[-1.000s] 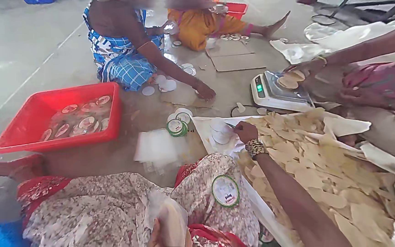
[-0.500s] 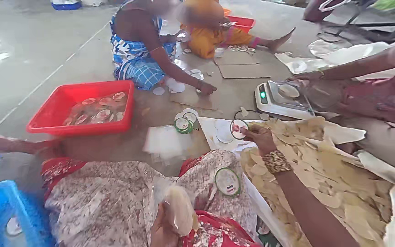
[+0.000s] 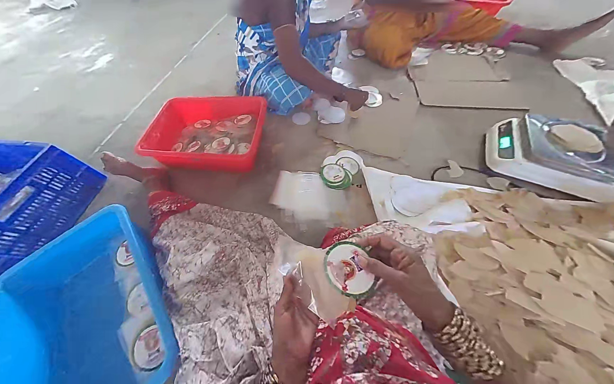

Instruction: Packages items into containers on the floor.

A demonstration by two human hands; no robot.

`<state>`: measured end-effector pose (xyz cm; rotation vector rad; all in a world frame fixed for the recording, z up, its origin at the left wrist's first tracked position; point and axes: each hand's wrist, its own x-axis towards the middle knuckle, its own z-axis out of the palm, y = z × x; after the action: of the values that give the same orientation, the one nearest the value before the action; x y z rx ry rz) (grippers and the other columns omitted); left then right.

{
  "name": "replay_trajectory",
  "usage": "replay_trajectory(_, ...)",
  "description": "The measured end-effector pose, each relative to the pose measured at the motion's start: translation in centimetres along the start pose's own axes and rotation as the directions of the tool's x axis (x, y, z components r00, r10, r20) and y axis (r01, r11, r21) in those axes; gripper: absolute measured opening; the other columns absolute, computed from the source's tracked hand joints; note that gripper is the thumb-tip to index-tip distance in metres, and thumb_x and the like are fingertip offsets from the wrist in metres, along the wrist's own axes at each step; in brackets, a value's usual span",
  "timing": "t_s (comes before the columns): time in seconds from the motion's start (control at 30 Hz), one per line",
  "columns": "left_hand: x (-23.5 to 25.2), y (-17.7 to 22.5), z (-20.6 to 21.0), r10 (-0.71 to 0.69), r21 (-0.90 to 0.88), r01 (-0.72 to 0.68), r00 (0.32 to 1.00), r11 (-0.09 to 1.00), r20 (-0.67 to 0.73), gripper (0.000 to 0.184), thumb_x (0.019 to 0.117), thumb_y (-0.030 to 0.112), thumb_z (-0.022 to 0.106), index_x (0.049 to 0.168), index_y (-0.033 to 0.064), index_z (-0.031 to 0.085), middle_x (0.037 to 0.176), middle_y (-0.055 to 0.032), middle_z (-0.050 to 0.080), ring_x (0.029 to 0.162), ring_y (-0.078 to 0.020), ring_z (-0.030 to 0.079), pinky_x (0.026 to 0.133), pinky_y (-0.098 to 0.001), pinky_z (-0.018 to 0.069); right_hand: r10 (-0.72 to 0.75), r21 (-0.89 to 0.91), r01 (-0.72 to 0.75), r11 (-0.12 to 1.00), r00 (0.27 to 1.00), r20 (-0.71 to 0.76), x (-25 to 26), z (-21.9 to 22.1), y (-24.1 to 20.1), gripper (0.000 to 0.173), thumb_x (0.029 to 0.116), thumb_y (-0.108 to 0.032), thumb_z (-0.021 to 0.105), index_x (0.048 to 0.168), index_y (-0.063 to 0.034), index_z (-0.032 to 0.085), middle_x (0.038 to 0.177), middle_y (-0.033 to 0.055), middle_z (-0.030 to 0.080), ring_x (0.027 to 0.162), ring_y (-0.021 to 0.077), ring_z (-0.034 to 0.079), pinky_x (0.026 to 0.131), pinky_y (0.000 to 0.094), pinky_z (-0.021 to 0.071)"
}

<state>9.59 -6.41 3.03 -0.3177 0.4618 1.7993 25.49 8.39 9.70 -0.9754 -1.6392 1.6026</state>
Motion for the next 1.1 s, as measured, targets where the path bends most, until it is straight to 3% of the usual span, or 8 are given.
replay_trajectory(0.4, 0.5, 0.3, -0.2, 0.032, -0.054, -0.031, 0.999, 0.998, 0.026, 0.043, 0.1106, 0.039, 0.034, 0.125, 0.0096, 0.061, 0.117, -0.0122, 0.072, 0.111, -0.0259, 0.070, 0.094, -0.0466, 0.0587, -0.170, -0.278, 0.134, 0.951, 0.980, -0.109, 0.0, 3.4, 2.2, 0.031, 0.0880, -0.016, 0.070, 0.116, -0.0042, 0.069, 0.085, -0.0008, 0.071, 0.067, 0.0056, 0.065, 0.060, 0.0241, 0.0575)
replay_trajectory(0.53, 0.6, 0.2, 0.8, 0.027, -0.008, -0.028, 0.998, 1.000, -0.062, 0.040, 0.1110, 0.038, 0.032, 0.125, 0.0110, 0.059, 0.114, -0.0103, 0.072, 0.107, -0.0246, 0.071, 0.091, -0.0448, 0.0599, -0.162, -0.520, 0.107, 0.847, 0.985, -0.062, 0.0, 5.1, 3.5, 0.072, 0.0828, -0.047, 0.073, 0.139, -0.0050, 0.058, 0.120, 0.0125, 0.064, 0.098, 0.0216, 0.063, 0.076, 0.0386, 0.0561)
replay_trajectory(0.6, 0.8, 0.2, 0.9, 0.022, -0.016, -0.023, 0.998, 1.000, -0.057, 0.040, 0.1105, 0.038, 0.034, 0.125, 0.0106, 0.060, 0.114, -0.0107, 0.072, 0.107, -0.0250, 0.071, 0.091, -0.0453, 0.0597, 0.010, -0.471, -0.009, 0.882, 1.000, 0.000, 0.2, 5.6, 3.5, 0.080, 0.0802, -0.045, 0.076, 0.145, -0.0064, 0.050, 0.119, 0.0102, 0.066, 0.099, 0.0224, 0.066, 0.080, 0.0439, 0.0577)
replay_trajectory(0.7, 0.8, 0.1, 0.4, 0.020, 0.054, -0.019, 1.000, 0.998, -0.014, 0.038, 0.1096, 0.037, 0.039, 0.127, 0.0089, 0.059, 0.116, -0.0116, 0.071, 0.110, -0.0261, 0.070, 0.095, -0.0469, 0.0577, 0.065, -0.407, -0.044, 0.912, 0.997, 0.038, -0.1, 6.1, 3.6, 0.052, 0.0830, -0.024, 0.068, 0.131, -0.0041, 0.062, 0.108, 0.0110, 0.073, 0.099, 0.0230, 0.072, 0.086, 0.0486, 0.0579)
replay_trajectory(0.83, 0.2, 0.5, 0.1, 0.102, 0.243, -0.106, 0.994, 0.964, 0.027, 0.029, 0.0984, 0.039, 0.064, 0.111, 0.0138, 0.069, 0.106, -0.0049, 0.075, 0.102, -0.0201, 0.072, 0.091, -0.0429, 0.0594, -0.158, -0.179, 0.147, 0.973, 0.986, -0.046, -0.9, 4.9, 4.2, 0.026, 0.0824, -0.024, 0.075, 0.103, -0.0085, 0.074, 0.090, -0.0061, 0.075, 0.083, -0.0022, 0.069, 0.075, 0.0218, 0.0597)
replay_trajectory(0.97, 0.7, 1.6, -0.5, 0.050, 0.283, -0.116, 0.972, 0.952, 0.228, 0.056, 0.0982, 0.049, 0.060, 0.138, 0.0090, 0.061, 0.140, -0.0116, 0.062, 0.127, -0.0261, 0.062, 0.102, -0.0452, 0.0539, -0.290, 0.097, 0.293, 0.951, 0.956, -0.047, -2.3, 2.0, 5.0, 0.026, 0.0814, -0.022, 0.085, 0.102, -0.0183, 0.071, 0.094, -0.0069, 0.074, 0.087, 0.0033, 0.070, 0.078, 0.0213, 0.0603)
replay_trajectory(1.03, 0.6, 1.0, -0.3, 0.085, 0.266, -0.111, 0.991, 0.958, 0.105, 0.043, 0.1006, 0.043, 0.059, 0.126, 0.0094, 0.065, 0.123, -0.0111, 0.071, 0.114, -0.0253, 0.069, 0.096, -0.0465, 0.0580, -0.277, 0.015, 0.277, 0.961, 0.961, 0.003, -2.9, 1.1, 5.6, 0.031, 0.0824, -0.019, 0.084, 0.109, -0.0145, 0.069, 0.099, -0.0023, 0.074, 0.092, 0.0092, 0.071, 0.083, 0.0264, 0.0606)
replay_trajectory(1.1, 0.9, 0.3, -0.5, 0.103, 0.254, -0.103, 0.995, 0.962, 0.013, 0.032, 0.1066, 0.034, 0.049, 0.119, 0.0088, 0.064, 0.111, -0.0094, 0.074, 0.105, -0.0228, 0.072, 0.091, -0.0446, 0.0599, -0.295, -0.358, 0.283, 0.890, 0.955, 0.020, -3.3, 1.1, 6.5, 0.025, 0.0815, -0.017, 0.079, 0.103, -0.0084, 0.072, 0.093, -0.0017, 0.074, 0.088, 0.0092, 0.071, 0.082, 0.0287, 0.0606)
